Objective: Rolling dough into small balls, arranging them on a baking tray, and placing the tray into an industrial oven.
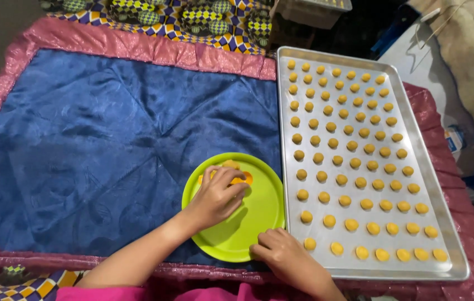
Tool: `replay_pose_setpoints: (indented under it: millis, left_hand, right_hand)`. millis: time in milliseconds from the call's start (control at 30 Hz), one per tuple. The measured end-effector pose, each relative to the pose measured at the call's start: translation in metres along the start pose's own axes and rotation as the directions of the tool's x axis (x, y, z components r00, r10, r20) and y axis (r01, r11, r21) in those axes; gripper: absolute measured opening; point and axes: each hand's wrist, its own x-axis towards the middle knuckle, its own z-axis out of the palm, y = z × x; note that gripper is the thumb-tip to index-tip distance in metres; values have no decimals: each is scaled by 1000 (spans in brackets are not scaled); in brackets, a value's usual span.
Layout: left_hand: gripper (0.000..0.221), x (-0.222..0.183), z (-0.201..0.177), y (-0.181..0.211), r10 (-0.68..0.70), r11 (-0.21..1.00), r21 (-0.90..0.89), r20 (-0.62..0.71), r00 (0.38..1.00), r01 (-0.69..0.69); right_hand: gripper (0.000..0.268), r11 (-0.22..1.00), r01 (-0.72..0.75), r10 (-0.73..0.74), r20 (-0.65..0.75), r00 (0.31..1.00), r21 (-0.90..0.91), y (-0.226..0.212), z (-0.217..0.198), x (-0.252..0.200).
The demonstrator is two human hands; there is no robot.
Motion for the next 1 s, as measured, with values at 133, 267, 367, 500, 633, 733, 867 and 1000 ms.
replay_pose_setpoints:
  millis: [133,267,367,500,633,733,867,1000]
  left_hand:
    - [22,-2,1,2,-24,999,-31,12,1000,24]
    - [19,-3,5,0,-8,1000,-12,7,1000,8]
    - [20,-2,6,-2,-12,1000,-7,0,1000,12]
    - [22,-1,6,-5,-6,1000,-1,-1,1000,6]
    - [19,-1,10,-15,32,989,146,-9,999,-30]
    - [20,2,7,-22,32,970,243,-52,998,-18]
    - [23,0,9,-29,20,951,308,-89,996,9]
    - [22,1,9,-31,10,950,312,-78,997,15]
  right_hand:
    - [9,1000,-2,2,16,1000,14,3,5,-2]
    - [12,998,-41,38,81,996,39,3,3,-1]
    - [13,1000,-13,12,45,999,12,5,8,-3]
    - [13,999,-36,35,65,997,12,7,8,-3]
    - [8,993,-31,23,68,997,116,8,0,2]
    - [6,980,-59,34,134,990,189,9,-9,8]
    - [12,968,-133,92,192,977,212,6,-12,10]
    - [3,973,-125,95,152,984,195,10,-1,6]
